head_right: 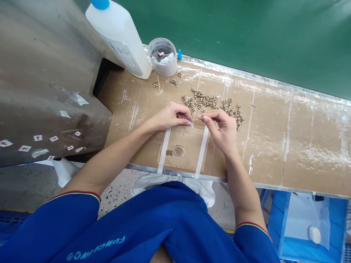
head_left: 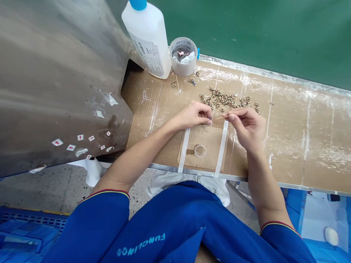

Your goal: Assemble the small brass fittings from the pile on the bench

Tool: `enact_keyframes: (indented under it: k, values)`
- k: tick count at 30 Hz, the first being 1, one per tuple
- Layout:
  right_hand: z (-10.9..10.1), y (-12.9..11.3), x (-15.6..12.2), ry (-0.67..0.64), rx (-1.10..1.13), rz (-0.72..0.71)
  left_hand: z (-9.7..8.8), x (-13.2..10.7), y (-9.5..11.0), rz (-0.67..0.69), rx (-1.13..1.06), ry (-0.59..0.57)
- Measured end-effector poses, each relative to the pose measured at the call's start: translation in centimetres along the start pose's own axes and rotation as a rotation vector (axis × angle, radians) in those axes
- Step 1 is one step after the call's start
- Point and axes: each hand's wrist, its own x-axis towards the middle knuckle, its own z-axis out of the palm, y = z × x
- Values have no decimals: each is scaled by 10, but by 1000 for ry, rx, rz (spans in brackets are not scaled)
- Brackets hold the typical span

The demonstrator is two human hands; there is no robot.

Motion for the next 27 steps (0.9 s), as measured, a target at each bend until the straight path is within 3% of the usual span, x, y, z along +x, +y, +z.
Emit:
enact_keyframes:
  k: [2,6,10,13,15,20,23,27]
  values:
    - [-10,-7,1,-150,121,-10,-2,0,-1,1,-19,-24]
    - [-11,-22,-2,-617,232,-150,-6,0,-3,2,-62,-59]
    - [7,-24,-9,-761,153,-251,-10,0,-2,-1,-98,-57]
    - [13,-20,-10,-760,74,-274,-11,-1,-2,-6,-134,-30]
    - [7,-15,-7,-666,39,-237,-12,-1,-3,-21,-166,0]
    - [-22,14,6,-118,-283,52,-10,-1,-5,-86,-220,37]
    - [-27,31,8,-124,-363,143,-9,-1,-5,-86,-210,45]
    - [-21,39,7,-211,-396,86,-8,0,-5,-73,-216,51]
